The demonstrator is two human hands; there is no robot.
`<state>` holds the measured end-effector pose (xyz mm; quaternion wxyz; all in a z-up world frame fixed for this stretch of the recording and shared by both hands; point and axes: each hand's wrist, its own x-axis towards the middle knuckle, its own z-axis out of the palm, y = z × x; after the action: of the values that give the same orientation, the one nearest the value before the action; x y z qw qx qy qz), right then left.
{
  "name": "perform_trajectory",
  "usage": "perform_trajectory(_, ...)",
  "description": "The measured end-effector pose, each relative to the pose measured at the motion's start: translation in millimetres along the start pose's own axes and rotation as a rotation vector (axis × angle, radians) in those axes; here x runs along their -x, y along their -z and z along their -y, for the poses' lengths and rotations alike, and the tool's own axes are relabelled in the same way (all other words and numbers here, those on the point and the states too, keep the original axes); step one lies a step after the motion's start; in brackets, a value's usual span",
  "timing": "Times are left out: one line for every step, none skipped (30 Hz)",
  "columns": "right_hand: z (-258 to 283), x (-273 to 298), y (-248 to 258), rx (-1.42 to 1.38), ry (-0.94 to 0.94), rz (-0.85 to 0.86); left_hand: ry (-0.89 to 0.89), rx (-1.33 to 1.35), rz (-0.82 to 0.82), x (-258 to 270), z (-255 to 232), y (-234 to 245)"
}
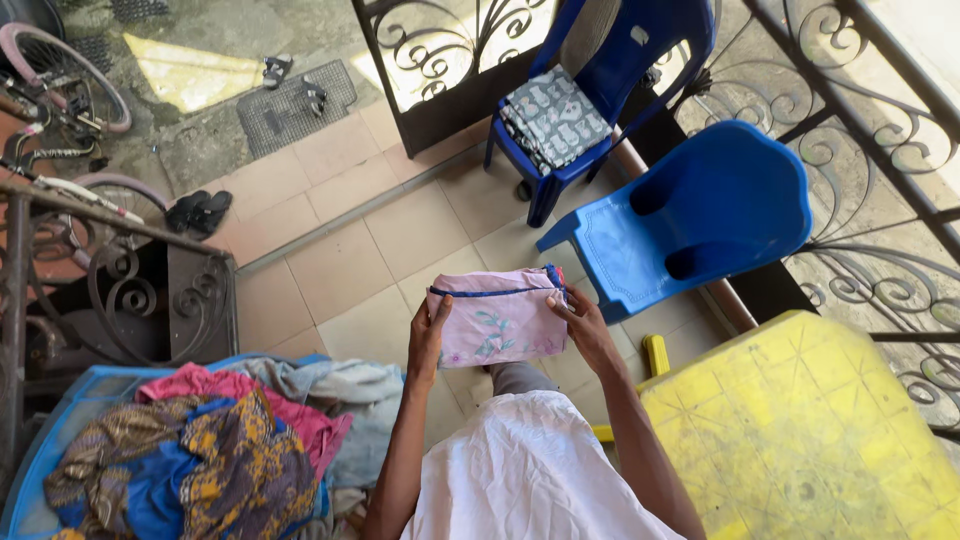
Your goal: The person folds a patterned cloth and a floral cloth on a yellow table, then places them on a blue chair. The person smooths and aligns the edges of each cloth before folding them into neat rectangles.
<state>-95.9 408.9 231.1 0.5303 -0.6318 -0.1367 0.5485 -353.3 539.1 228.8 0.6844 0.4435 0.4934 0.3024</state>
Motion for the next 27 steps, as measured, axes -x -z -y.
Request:
perform_trajectory(15, -20, -1, 0.026, 0.010, -0.008, 0.006, -0.027, -0.008, -23, -11, -5)
perform_trajectory(24, -33, -3, 0.050, 0.006, -0.018, 0.026, -0.058, -0.019, -37, -19, -7)
perform_trajectory(35, -48, -5, 0.055, 0.016, -0.020, 0.008, -0.075, -0.013, -53, -27, -9)
perform_trajectory(48, -66, -7, 0.060, 0.033, -0.024, -0.016, -0.091, -0.005, -75, -38, -13)
perform_trajectory(62, -85, -8, 0.066, 0.049, -0.027, -0.039, -0.107, 0.004, -98, -49, -18)
perform_trajectory(77, -104, -8, 0.083, 0.063, -0.040, -0.062, -0.112, 0.018, -120, -59, -24)
perform_trajectory(90, -123, -8, 0.100, 0.076, -0.053, -0.085, -0.117, 0.032, -143, -70, -29)
perform_trajectory(99, -136, -7, 0.118, 0.077, -0.069, -0.095, -0.121, 0.045, -160, -77, -33)
perform_trajectory(108, -150, -7, 0.117, 0.108, -0.081, -0.100, -0.140, 0.042, -179, -83, -39)
perform_trajectory(117, -165, -8, 0.114, 0.142, -0.095, -0.108, -0.161, 0.043, -200, -92, -44)
perform_trajectory(125, -179, -9, 0.112, 0.176, -0.110, -0.116, -0.182, 0.045, -221, -99, -50)
perform_trajectory(131, -191, -7, 0.098, 0.182, -0.131, -0.118, -0.178, 0.074, -242, -106, -57)
perform_trajectory(136, -202, -5, 0.085, 0.187, -0.151, -0.120, -0.173, 0.104, -262, -111, -62)
perform_trajectory(141, -215, -4, 0.069, 0.196, -0.174, -0.125, -0.170, 0.136, -284, -116, -69)
perform_trajectory(146, -227, -2, 0.060, 0.184, -0.204, -0.123, -0.170, 0.164, -304, -119, -77)
perform_trajectory(150, -240, -2, 0.048, 0.177, -0.235, -0.127, -0.172, 0.195, -327, -124, -82)
perform_trajectory(153, -252, -3, 0.036, 0.170, -0.267, -0.131, -0.174, 0.226, -349, -128, -88)
perform_trajectory(157, -266, -1, 0.007, 0.176, -0.297, -0.126, -0.189, 0.255, -371, -129, -95)
perform_trajectory(160, -279, 2, -0.022, 0.181, -0.328, -0.121, -0.204, 0.285, -394, -130, -103)
perform_trajectory(161, -293, 0, -0.059, 0.191, -0.362, -0.120, -0.226, 0.321, -419, -135, -108)
perform_trajectory(161, -307, -3, -0.085, 0.202, -0.393, -0.134, -0.248, 0.370, -443, -139, -112)
perform_trajectory(161, -319, -3, -0.101, 0.214, -0.424, -0.147, -0.259, 0.419, -464, -141, -120)
perform_trajectory(159, -330, -3, -0.116, 0.225, -0.455, -0.159, -0.269, 0.468, -483, -143, -127)
perform_trajectory(157, -345, -6, -0.150, 0.246, -0.489, -0.154, -0.322, 0.485, -503, -146, -131)
perform_trajectory(153, -359, -11, -0.185, 0.267, -0.522, -0.150, -0.376, 0.501, -520, -150, -135)
perform_trajectory(157, -379, -3, -0.201, 0.301, -0.555, -0.158, -0.410, 0.516, -542, -154, -154)
perform_trajectory(162, -400, 9, -0.195, 0.324, -0.617, -0.182, -0.428, 0.546, -568, -157, -175)
